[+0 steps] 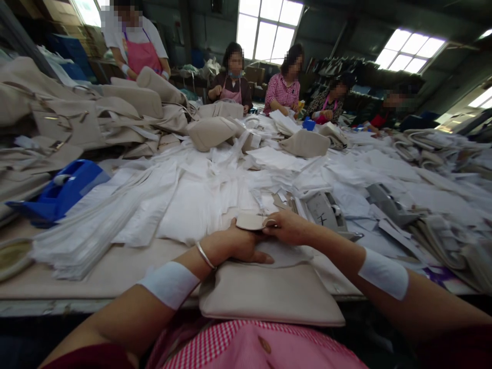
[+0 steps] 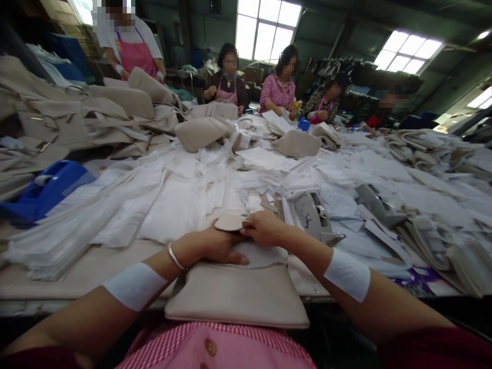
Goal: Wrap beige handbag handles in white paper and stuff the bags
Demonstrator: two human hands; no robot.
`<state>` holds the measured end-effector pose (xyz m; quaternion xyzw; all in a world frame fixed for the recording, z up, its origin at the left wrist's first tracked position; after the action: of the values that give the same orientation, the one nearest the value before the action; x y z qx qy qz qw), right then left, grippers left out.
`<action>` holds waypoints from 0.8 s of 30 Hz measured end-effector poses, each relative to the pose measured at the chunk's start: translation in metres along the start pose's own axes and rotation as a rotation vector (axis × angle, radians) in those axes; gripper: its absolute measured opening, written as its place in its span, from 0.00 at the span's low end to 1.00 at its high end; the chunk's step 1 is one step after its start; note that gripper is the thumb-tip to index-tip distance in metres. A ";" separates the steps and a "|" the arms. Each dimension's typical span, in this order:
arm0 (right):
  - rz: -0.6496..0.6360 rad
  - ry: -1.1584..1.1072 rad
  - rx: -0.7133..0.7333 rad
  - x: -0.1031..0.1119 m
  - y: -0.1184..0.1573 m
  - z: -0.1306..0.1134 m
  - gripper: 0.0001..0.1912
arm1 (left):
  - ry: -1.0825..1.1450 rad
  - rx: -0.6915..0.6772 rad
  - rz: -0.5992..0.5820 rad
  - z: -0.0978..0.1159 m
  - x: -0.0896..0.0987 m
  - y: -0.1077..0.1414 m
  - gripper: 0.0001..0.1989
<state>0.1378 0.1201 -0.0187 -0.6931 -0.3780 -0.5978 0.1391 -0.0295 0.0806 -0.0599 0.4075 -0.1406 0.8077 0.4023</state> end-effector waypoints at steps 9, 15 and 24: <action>0.029 -0.123 -0.152 -0.020 0.005 0.000 0.19 | -0.042 0.264 0.303 0.007 0.005 0.054 0.24; -0.005 -0.060 -0.305 -0.021 0.000 -0.007 0.24 | 0.196 0.712 0.531 -0.012 -0.011 0.074 0.39; 0.018 -0.037 -0.347 -0.028 0.002 -0.015 0.25 | 0.382 0.720 0.440 -0.022 -0.016 0.081 0.32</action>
<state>0.1285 0.0996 -0.0406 -0.7208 -0.2654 -0.6401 0.0157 -0.0978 0.0326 -0.0776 0.3257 0.1423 0.9318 0.0731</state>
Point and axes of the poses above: each hand's wrist, its own y-axis away from the middle knuckle, its own x-axis out of the back of the hand, z = x × y, the point moved 2 cm from there along -y, towards the middle knuckle, and after that the axes turned 7 degrees about y, right-handed, at the moved point
